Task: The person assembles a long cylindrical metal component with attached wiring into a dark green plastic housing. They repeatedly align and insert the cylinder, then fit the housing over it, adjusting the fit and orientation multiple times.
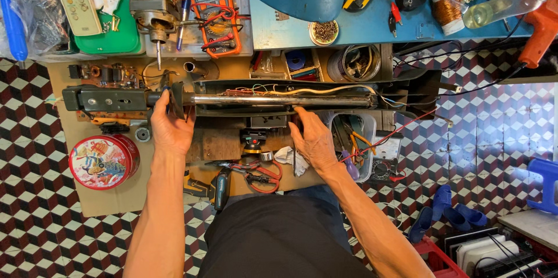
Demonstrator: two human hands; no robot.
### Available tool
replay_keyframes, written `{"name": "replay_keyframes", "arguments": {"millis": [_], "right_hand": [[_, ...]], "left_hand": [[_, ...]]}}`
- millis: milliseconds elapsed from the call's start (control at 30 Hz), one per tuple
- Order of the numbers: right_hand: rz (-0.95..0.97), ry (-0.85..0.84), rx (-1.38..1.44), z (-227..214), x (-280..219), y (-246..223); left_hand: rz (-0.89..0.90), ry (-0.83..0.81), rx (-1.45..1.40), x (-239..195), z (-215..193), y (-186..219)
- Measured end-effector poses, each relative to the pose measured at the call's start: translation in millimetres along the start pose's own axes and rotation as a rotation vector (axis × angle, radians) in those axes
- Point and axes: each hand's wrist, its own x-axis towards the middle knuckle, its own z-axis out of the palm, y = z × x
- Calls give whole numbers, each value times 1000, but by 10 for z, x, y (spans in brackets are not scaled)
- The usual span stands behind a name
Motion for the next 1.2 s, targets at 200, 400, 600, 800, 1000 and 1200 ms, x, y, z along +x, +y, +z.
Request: {"name": "replay_keyframes", "arguments": {"millis": [200,400,600,800,1000,1200], "right_hand": [[161,-73,-75,-33,140,62],[118,-65,-87,29,254,222],[51,-146,-124,-61,374,258],[-74,-136,-227,-115,372,303],[-195,-65,-312,-159,403,284],[-234,-98,-408,-189,414,224]], "left_hand": [[-18,24,18,24,-27,-9],[-27,80,64,6,-28,-14],[0,81,124,-53,-7,36],[48,62,71,75,-159,-59],[70,-16,16,3,-75,-84],[102,-156,-232,-233,-277,-440]]}}
